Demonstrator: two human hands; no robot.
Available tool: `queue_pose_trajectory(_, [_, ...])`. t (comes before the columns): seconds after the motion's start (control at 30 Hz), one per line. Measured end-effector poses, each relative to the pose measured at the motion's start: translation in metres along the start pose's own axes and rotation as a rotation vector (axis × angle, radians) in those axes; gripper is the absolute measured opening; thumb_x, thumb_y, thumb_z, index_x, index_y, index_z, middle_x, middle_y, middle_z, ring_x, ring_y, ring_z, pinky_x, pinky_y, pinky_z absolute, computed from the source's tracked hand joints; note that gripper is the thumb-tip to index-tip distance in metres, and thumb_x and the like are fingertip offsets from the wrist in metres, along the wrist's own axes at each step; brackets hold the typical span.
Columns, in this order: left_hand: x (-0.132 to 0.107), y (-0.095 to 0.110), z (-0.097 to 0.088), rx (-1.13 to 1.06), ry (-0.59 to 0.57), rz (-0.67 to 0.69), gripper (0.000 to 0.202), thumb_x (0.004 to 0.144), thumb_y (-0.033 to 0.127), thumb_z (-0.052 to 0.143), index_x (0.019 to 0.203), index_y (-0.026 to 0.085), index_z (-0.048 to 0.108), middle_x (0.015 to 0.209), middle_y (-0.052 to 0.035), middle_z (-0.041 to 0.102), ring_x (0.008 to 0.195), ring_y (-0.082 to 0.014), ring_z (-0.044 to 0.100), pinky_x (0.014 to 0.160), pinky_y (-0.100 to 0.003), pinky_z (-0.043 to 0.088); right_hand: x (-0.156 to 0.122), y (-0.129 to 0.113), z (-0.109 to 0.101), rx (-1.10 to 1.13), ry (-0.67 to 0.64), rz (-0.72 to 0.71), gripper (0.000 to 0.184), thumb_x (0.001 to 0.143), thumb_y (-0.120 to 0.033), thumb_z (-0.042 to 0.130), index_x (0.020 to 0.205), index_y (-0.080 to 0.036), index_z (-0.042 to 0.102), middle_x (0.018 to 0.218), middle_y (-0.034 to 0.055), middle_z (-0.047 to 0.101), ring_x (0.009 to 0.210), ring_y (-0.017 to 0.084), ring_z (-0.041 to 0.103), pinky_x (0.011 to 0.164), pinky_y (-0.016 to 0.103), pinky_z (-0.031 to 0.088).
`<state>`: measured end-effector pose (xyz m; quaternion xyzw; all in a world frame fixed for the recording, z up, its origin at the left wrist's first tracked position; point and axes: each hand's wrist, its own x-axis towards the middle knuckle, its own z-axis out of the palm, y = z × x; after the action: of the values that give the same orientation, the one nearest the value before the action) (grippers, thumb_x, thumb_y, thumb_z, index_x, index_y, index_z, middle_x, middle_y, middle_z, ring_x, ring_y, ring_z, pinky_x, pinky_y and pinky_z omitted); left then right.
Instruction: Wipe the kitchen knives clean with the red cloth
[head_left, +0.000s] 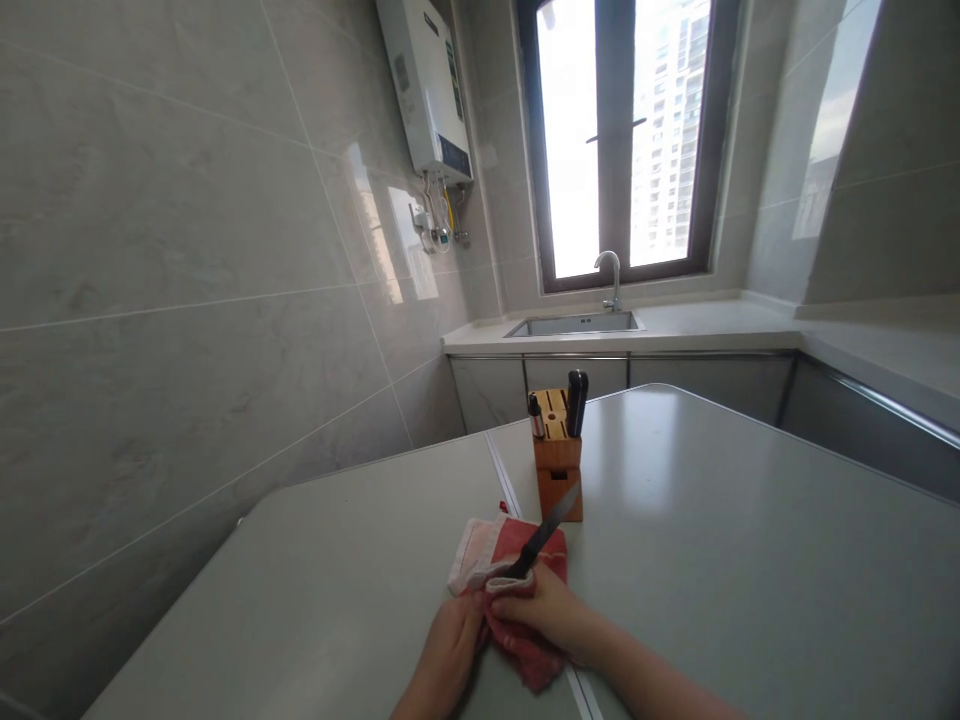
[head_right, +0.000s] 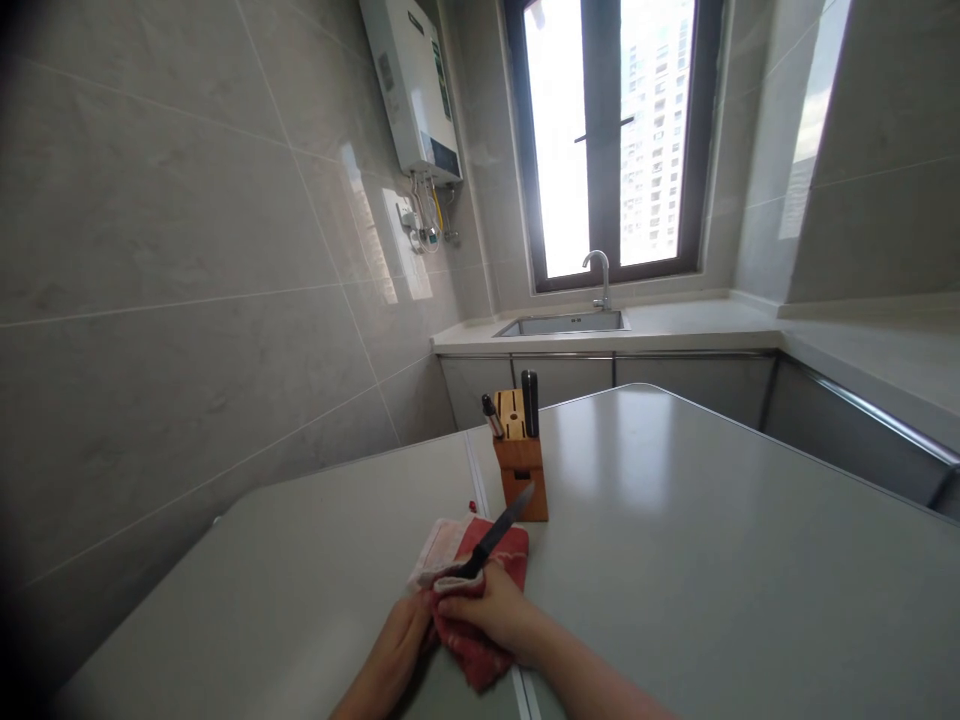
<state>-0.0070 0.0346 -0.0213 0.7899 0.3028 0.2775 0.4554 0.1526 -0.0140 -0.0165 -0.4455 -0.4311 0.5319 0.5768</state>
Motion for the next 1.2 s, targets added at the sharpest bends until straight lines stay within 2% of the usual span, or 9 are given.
queue_pose_trajectory(0.13, [0.001, 0.0, 0.001, -0.053, 0.006, -0.013, 0.054, 0.091, 0.055, 0.026, 0.067, 0.014, 0.051, 0.059, 0.0008, 0.042, 0.056, -0.0106, 0.034, 0.051, -0.022, 0.03, -0.004, -0.006, 0.002, 0.011, 0.042, 0.072, 0.046, 0.057, -0.035, 0.079, 0.095, -0.014, 0.066, 0.093, 0.0083, 0.07, 0.092, 0.027, 0.062, 0.083, 0.037, 0.047])
queue_pose_trajectory(0.37, [0.001, 0.005, -0.001, -0.128, -0.005, -0.016, 0.049, 0.091, 0.053, 0.028, 0.068, 0.014, 0.048, 0.063, 0.0012, 0.039, 0.059, -0.01, 0.032, 0.052, -0.022, 0.027, -0.008, -0.016, 0.004, 0.084, 0.047, 0.022, 0.037, 0.062, -0.039, 0.077, 0.09, -0.017, 0.067, 0.089, 0.0051, 0.069, 0.089, 0.023, 0.062, 0.082, 0.034, 0.046])
queue_pose_trajectory(0.67, [0.01, -0.014, -0.003, -0.125, 0.041, 0.008, 0.051, 0.088, 0.056, 0.033, 0.064, 0.013, 0.048, 0.061, 0.0024, 0.031, 0.058, -0.0099, 0.027, 0.051, -0.022, 0.023, -0.002, -0.009, 0.001, 0.219, 0.04, 0.037, 0.03, 0.065, -0.038, 0.076, 0.082, -0.015, 0.065, 0.074, 0.0016, 0.067, 0.071, 0.015, 0.06, 0.067, 0.025, 0.045])
queue_pose_trajectory(0.83, [0.009, -0.008, -0.005, -0.1, 0.037, 0.023, 0.048, 0.087, 0.054, 0.035, 0.062, 0.014, 0.045, 0.061, 0.0025, 0.033, 0.059, -0.0102, 0.029, 0.053, -0.022, 0.025, -0.001, -0.01, 0.002, 0.23, 0.046, 0.051, 0.029, 0.065, -0.038, 0.076, 0.079, -0.016, 0.064, 0.067, -0.0002, 0.065, 0.062, 0.012, 0.058, 0.06, 0.023, 0.044])
queue_pose_trajectory(1.03, [0.005, 0.006, -0.008, 0.005, 0.056, 0.065, 0.043, 0.087, 0.048, 0.039, 0.06, 0.015, 0.041, 0.062, 0.0025, 0.036, 0.062, -0.0112, 0.034, 0.058, -0.023, 0.028, -0.001, -0.01, 0.002, 0.351, 0.026, 0.054, 0.03, 0.065, -0.036, 0.077, 0.084, -0.015, 0.065, 0.071, 0.0013, 0.066, 0.068, 0.013, 0.061, 0.068, 0.024, 0.047])
queue_pose_trajectory(1.2, [0.006, 0.003, -0.008, 0.005, 0.065, 0.073, 0.04, 0.085, 0.048, 0.044, 0.062, 0.016, 0.039, 0.064, 0.003, 0.037, 0.061, -0.0106, 0.034, 0.056, -0.022, 0.027, 0.001, -0.012, 0.001, 0.448, -0.029, 0.052, 0.028, 0.07, -0.036, 0.073, 0.086, -0.015, 0.065, 0.07, 0.0022, 0.067, 0.065, 0.015, 0.062, 0.068, 0.028, 0.048])
